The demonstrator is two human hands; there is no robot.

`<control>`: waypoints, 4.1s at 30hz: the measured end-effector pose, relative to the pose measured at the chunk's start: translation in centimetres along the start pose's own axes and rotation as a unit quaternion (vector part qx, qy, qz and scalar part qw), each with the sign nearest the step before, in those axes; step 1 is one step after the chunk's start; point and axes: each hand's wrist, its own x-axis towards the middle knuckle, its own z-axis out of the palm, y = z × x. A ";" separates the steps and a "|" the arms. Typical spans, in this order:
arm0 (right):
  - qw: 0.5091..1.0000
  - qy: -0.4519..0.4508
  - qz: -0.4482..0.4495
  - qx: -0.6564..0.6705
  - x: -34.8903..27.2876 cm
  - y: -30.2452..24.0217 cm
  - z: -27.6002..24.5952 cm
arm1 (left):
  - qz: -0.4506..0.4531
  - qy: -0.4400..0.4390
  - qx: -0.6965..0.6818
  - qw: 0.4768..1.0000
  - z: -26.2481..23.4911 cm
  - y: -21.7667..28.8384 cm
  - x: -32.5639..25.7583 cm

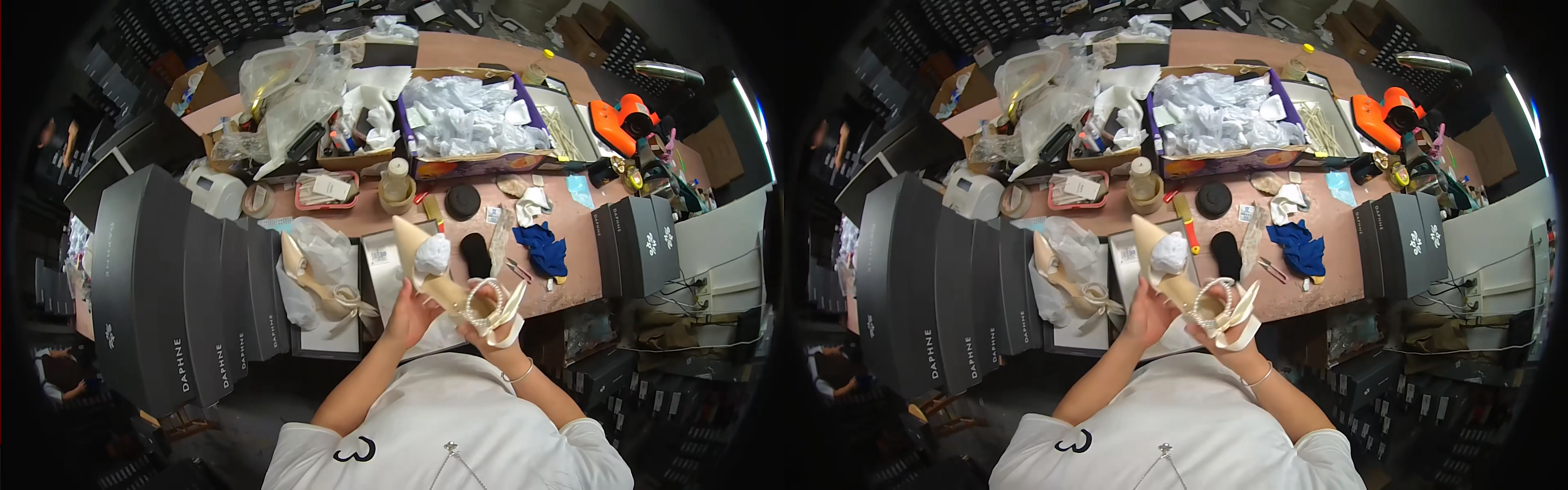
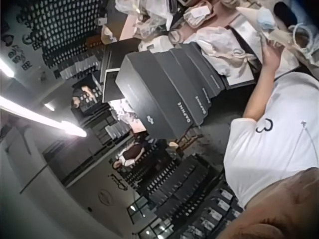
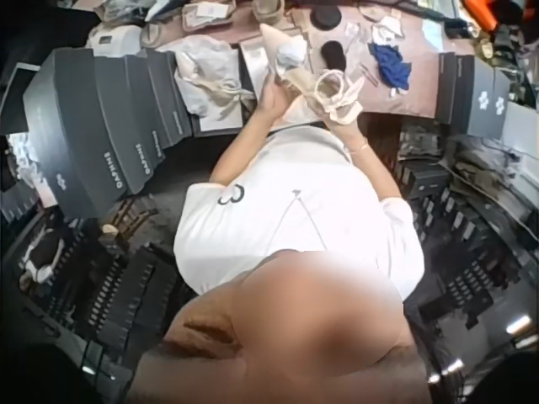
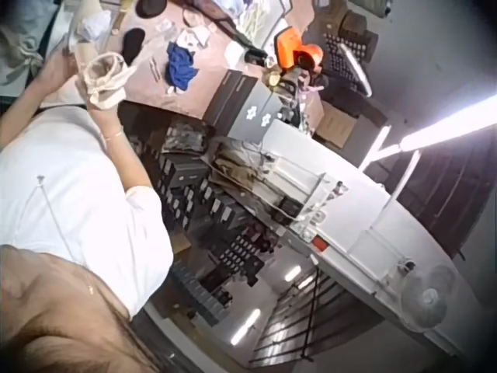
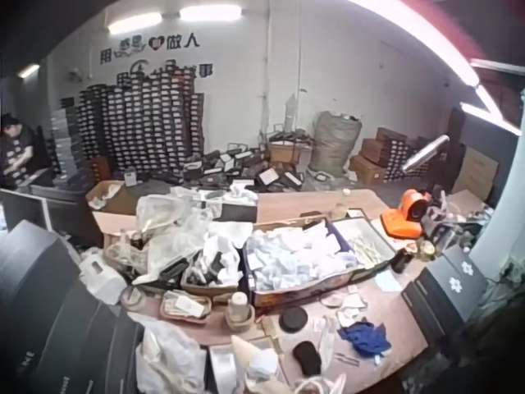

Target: Packing high-heeled shoes into protective paper and shoeboxes.

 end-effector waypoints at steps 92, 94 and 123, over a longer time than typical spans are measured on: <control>0.897 -0.222 -0.265 -0.274 3.3 1.0 5.3 | 0.095 0.225 0.132 0.961 -1.0 0.9 -6.6; 0.899 -0.293 -0.239 -0.222 3.4 1.3 4.9 | 0.086 0.196 0.159 0.964 -1.3 1.0 -6.5; 0.984 -0.178 0.025 -0.008 8.0 1.2 2.1 | 0.132 0.053 0.235 0.962 4.4 6.2 -3.4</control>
